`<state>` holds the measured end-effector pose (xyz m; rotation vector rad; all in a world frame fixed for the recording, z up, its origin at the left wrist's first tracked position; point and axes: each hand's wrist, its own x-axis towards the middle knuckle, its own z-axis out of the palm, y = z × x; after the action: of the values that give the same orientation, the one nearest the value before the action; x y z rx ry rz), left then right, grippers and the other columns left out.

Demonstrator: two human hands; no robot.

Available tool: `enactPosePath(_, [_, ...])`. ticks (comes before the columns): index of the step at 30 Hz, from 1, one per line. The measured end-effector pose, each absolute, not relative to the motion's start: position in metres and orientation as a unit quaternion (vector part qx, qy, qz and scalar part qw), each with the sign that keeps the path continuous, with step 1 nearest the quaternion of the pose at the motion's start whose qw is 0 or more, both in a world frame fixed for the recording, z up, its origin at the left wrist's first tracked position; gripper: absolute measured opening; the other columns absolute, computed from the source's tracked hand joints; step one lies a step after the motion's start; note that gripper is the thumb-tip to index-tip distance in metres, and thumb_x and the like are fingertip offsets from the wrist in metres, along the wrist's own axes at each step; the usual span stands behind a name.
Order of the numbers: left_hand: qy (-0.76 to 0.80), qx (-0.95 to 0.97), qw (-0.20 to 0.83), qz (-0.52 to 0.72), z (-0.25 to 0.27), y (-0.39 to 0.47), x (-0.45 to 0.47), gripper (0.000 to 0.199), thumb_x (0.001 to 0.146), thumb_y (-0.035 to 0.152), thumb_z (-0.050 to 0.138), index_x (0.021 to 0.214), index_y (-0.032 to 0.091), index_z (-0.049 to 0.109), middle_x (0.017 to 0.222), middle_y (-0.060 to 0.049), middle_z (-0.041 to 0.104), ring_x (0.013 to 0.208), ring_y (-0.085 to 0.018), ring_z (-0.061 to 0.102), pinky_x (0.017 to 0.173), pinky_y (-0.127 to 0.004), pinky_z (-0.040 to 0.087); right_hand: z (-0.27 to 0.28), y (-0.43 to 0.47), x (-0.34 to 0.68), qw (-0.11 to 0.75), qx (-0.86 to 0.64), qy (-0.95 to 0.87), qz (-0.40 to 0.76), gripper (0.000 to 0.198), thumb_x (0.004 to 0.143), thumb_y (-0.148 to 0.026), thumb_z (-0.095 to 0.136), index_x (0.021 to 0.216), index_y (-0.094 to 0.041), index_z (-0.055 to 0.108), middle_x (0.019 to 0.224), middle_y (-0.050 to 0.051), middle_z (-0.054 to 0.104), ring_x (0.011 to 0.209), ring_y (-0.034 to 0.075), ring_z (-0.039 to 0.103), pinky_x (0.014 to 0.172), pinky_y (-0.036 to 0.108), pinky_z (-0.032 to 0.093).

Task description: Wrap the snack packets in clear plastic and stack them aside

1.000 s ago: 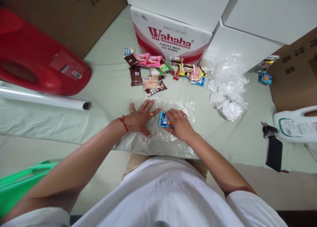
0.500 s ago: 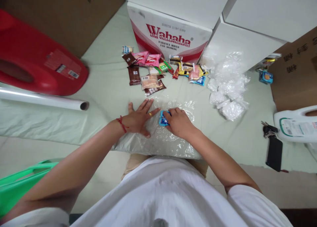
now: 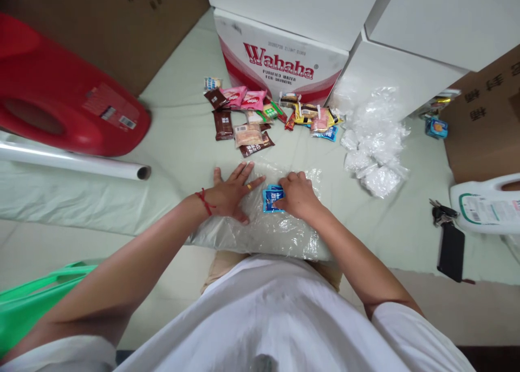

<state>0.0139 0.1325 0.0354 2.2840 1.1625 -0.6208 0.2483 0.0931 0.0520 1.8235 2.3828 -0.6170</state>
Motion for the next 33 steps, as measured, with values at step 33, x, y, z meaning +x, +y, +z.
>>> enactPosePath(33, [0.435, 0.833, 0.250, -0.235, 0.044, 0.128, 0.014, 0.141, 0.064, 0.070, 0.088, 0.170, 0.039, 0.000, 0.175, -0.012, -0.027, 0.160, -0.053, -0.021, 0.109, -0.094, 0.008, 0.053, 0.107, 0.247, 0.009, 0.457, 0.848, -0.267, 0.043, 0.100, -0.023, 0.049, 0.139, -0.014, 0.065, 0.114, 0.015, 0.072, 0.104, 0.030, 0.060, 0.102, 0.045, 0.043])
